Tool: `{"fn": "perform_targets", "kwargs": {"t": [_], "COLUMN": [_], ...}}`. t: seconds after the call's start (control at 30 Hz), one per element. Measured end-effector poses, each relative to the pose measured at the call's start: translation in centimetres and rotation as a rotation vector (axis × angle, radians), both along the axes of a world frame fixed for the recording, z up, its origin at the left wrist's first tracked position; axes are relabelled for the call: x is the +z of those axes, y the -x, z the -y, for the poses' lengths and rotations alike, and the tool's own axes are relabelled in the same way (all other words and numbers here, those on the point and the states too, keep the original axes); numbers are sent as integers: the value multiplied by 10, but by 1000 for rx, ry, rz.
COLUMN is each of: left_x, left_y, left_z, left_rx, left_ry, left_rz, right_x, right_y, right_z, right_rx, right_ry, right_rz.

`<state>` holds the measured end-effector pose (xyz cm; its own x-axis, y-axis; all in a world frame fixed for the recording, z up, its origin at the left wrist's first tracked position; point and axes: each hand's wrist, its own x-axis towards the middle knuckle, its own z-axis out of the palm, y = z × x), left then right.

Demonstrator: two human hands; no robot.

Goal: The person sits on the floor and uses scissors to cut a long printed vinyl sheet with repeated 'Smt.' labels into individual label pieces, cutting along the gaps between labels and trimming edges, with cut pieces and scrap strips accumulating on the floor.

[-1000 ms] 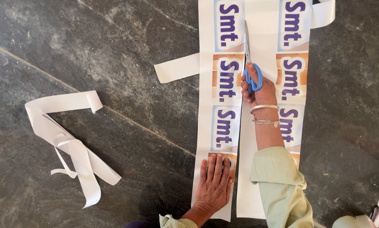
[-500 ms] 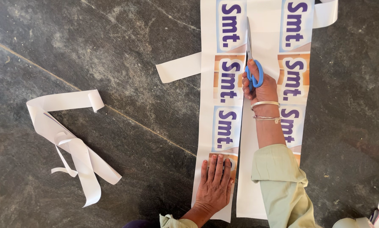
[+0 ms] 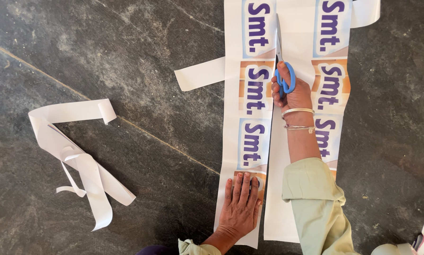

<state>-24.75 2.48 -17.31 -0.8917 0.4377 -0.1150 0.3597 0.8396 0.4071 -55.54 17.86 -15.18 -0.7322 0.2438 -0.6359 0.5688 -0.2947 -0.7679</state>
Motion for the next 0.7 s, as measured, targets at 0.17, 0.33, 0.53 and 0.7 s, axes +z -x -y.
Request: {"fn": "perform_targets", "kwargs": {"t": [0.17, 0.33, 0.53, 0.7], "left_x": [-1, -2, -2, -3], "left_y": [0, 0, 1, 3], "left_z": [0, 1, 1, 1], "left_rx": [-1, -5, -3, -8], "left_ry": [-1, -4, -5, -11], "left_rz": [-4, 0, -3, 8], "right_x": [1, 1, 2, 2], "right_y": [2, 9, 11, 14], "right_z": [1, 2, 5, 9], "right_rx": [-10, -11, 4, -17], "right_ry": [23, 48, 15, 24], "right_rz": [-18, -32, -30, -32]}}
